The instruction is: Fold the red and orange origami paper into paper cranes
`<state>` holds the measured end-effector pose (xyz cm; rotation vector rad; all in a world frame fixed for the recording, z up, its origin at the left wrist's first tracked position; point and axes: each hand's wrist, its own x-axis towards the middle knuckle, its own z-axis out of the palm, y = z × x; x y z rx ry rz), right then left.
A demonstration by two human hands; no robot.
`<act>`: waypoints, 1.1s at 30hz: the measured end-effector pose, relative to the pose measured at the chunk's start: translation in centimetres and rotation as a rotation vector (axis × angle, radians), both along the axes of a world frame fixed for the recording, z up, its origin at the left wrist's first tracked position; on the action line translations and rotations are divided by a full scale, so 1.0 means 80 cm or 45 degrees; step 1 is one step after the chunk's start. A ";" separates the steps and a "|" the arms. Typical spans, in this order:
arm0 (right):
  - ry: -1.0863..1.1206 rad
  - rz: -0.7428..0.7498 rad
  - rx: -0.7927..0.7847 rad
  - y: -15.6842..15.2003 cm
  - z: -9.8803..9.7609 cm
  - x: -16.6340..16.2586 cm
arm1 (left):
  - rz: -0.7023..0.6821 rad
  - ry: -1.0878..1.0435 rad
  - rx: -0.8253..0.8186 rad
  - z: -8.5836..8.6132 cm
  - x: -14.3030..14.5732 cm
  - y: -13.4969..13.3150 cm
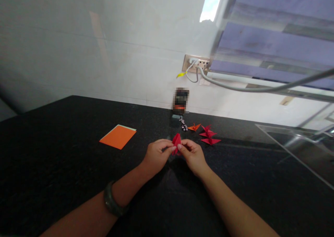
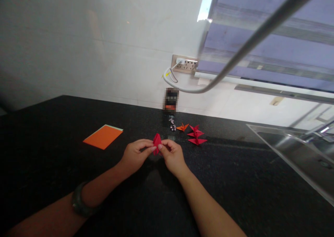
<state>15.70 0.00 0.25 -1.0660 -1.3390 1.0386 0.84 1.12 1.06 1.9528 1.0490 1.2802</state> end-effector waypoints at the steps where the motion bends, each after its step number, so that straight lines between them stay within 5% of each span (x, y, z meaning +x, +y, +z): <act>1: 0.001 -0.004 -0.006 0.000 0.000 0.000 | 0.025 0.001 -0.002 0.000 0.000 -0.001; 13: 0.037 -0.034 -0.025 -0.003 0.005 -0.001 | -0.023 -0.388 -0.421 0.003 0.006 0.004; 33: 0.088 -0.067 -0.034 -0.006 0.009 -0.010 | 0.012 -0.382 -0.472 0.008 0.008 -0.003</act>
